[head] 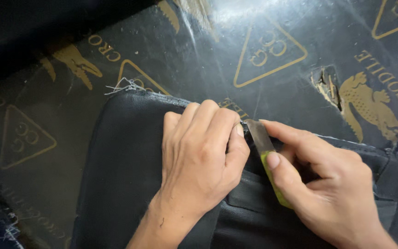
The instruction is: The person uses a utility knife to cut a black leather strap from a larger leather piece on a workbench. They reposition the leather and continue cutting along the strap's edge to separate it.
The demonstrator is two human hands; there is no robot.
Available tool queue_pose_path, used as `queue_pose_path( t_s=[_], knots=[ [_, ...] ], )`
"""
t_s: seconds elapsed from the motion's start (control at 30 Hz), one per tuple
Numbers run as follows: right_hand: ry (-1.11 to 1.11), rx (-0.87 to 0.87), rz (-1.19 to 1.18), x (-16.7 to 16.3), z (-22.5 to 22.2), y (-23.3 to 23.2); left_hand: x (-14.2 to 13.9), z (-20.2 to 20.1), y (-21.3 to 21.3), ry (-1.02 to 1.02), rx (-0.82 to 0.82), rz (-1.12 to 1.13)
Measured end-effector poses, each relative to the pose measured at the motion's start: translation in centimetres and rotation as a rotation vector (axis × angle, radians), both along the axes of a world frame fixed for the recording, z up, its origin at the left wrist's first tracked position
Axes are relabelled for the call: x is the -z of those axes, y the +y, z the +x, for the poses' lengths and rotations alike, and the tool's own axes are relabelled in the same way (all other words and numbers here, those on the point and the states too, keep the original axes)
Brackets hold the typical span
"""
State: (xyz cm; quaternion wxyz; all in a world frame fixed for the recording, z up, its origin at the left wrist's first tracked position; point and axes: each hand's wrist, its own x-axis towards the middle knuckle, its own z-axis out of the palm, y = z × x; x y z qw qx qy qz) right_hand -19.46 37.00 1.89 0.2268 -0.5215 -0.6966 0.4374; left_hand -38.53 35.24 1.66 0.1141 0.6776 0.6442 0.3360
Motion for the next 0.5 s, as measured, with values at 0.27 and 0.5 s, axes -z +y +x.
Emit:
queue_pose_path(
  t_s=[0.27, 0.5],
  knots=[
    [-0.132, -0.044, 0.044, -0.20, -0.23, 0.14, 0.05, -0.47, -0.22, -0.093, 0.017, -0.044],
    [-0.108, -0.093, 0.093, -0.28, -0.44, 0.22, 0.09, -0.50, -0.26, -0.097, 0.020, -0.048]
  ],
)
